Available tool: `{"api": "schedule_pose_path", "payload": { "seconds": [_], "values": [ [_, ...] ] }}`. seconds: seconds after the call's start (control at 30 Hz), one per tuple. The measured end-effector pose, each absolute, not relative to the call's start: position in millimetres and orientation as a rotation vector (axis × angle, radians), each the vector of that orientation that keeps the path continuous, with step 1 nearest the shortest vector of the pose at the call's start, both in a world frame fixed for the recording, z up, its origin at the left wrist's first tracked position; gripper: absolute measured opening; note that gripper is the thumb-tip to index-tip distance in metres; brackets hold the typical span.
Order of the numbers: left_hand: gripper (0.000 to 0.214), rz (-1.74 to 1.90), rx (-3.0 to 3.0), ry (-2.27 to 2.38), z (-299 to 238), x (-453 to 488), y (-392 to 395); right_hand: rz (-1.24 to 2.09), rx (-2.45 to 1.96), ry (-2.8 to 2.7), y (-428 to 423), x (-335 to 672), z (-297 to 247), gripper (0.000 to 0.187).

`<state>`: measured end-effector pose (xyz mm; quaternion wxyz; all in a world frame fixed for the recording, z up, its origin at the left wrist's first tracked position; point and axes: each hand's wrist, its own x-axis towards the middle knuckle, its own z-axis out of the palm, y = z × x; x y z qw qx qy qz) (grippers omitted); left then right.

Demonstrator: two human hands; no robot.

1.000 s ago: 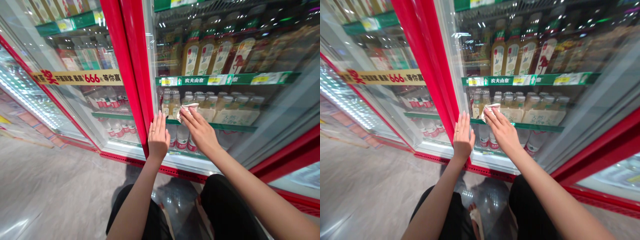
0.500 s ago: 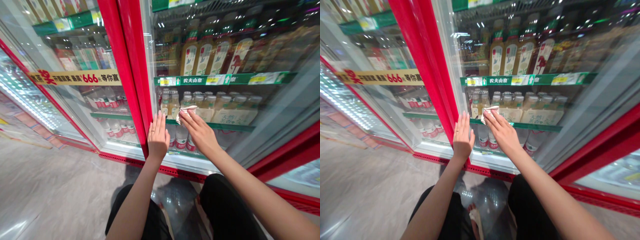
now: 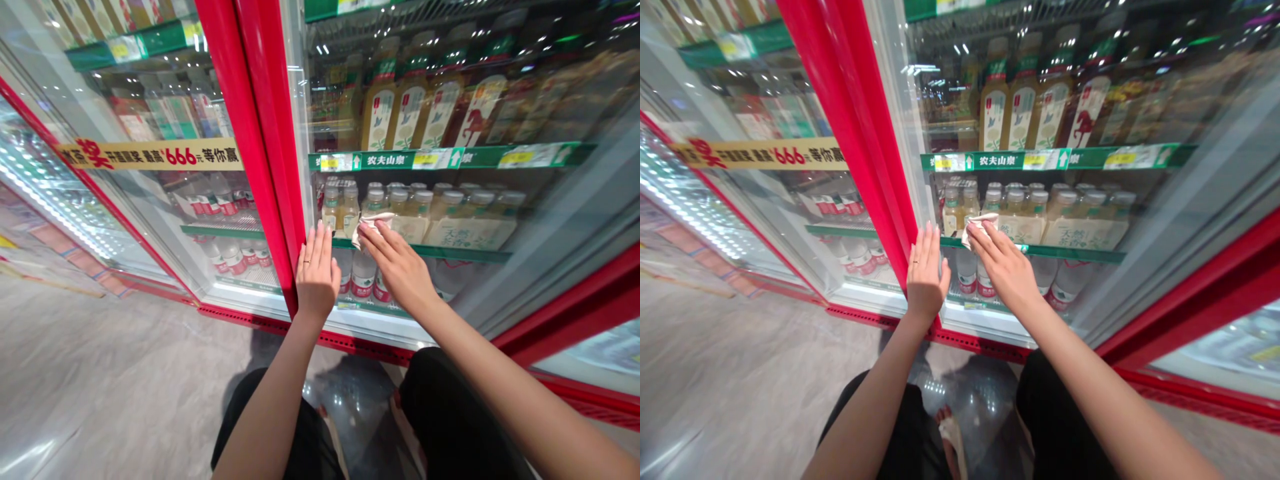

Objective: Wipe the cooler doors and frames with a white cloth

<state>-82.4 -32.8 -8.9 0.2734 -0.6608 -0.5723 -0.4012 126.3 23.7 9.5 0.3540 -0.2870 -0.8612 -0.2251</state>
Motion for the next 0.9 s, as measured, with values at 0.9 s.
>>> {"api": "schedule_pose_path", "payload": {
  "seconds": [0.9],
  "values": [
    [0.076, -1.065, -1.802, -1.578, -7.7, -81.6, -33.2, -0.597, -0.71, -2.235, 22.1, 131.9, 5.5, 0.078]
  ]
}}
